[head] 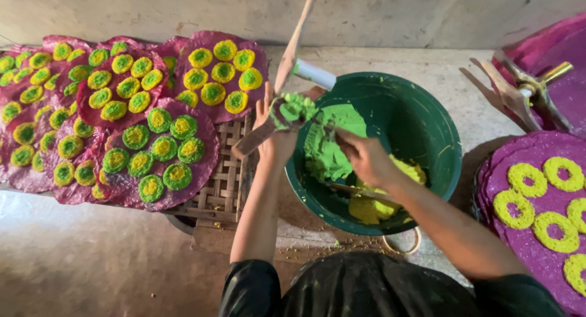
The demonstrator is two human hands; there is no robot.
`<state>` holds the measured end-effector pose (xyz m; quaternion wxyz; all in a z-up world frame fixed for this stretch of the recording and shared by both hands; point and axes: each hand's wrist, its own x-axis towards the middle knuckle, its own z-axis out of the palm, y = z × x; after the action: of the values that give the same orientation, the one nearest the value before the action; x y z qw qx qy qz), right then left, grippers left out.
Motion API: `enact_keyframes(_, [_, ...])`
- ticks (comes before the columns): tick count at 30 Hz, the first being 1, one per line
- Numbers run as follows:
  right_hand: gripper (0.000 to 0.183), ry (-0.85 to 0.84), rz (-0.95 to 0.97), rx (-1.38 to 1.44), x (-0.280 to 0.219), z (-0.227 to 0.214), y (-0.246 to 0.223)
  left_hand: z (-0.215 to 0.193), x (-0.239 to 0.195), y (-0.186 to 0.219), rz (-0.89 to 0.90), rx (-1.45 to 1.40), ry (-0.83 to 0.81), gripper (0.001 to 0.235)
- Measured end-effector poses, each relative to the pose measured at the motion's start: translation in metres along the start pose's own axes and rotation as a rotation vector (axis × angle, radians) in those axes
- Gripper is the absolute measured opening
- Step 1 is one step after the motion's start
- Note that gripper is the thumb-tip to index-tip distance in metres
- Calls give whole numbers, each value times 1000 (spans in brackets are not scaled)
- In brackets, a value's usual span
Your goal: The person prepares colored paste in a bowl and uses a wooden press to create decorative floral patterns on large pink paper circles.
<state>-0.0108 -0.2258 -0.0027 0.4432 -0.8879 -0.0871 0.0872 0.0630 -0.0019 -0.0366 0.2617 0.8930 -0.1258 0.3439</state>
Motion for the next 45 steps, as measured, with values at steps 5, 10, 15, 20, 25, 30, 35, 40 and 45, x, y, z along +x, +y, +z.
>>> enact_keyframes(5, [50, -22, -206, 95, -11, 11, 10, 21, -2, -42, -403, -409, -17, 62])
enact_keyframes(10, [57, -248, 263, 715, -6, 11, 62, 15, -15, -76, -356, -709, 162, 23])
enact_keyframes(15, [56, -122, 230, 125, 22, 31, 68, 3, -34, -18, -704, -1487, -47, 22])
enact_keyframes(20, [102, 135, -217, 1848, -4, -25, -6, -25, -93, 80, -1050, -1966, -769, 49])
enact_keyframes(25, [70, 123, -656, 1096, -78, -83, -48, -51, -81, 105, -351, -1447, -861, 58])
enact_keyframes(30, [38, 310, -936, -36, -135, -102, -46, -103, -59, 133, 45, -897, -741, 41])
enact_keyframes(35, [47, 261, -1086, -169, -182, -86, -36, -105, -79, 172, 88, -607, -1036, 39])
enact_keyframes(40, [58, 288, -828, -176, -215, -92, -12, -69, -109, 195, 42, -935, -1188, 45])
enact_keyframes(45, [93, 111, -503, 482, -247, -149, 43, -18, -94, 241, 26, -1338, -1228, 50])
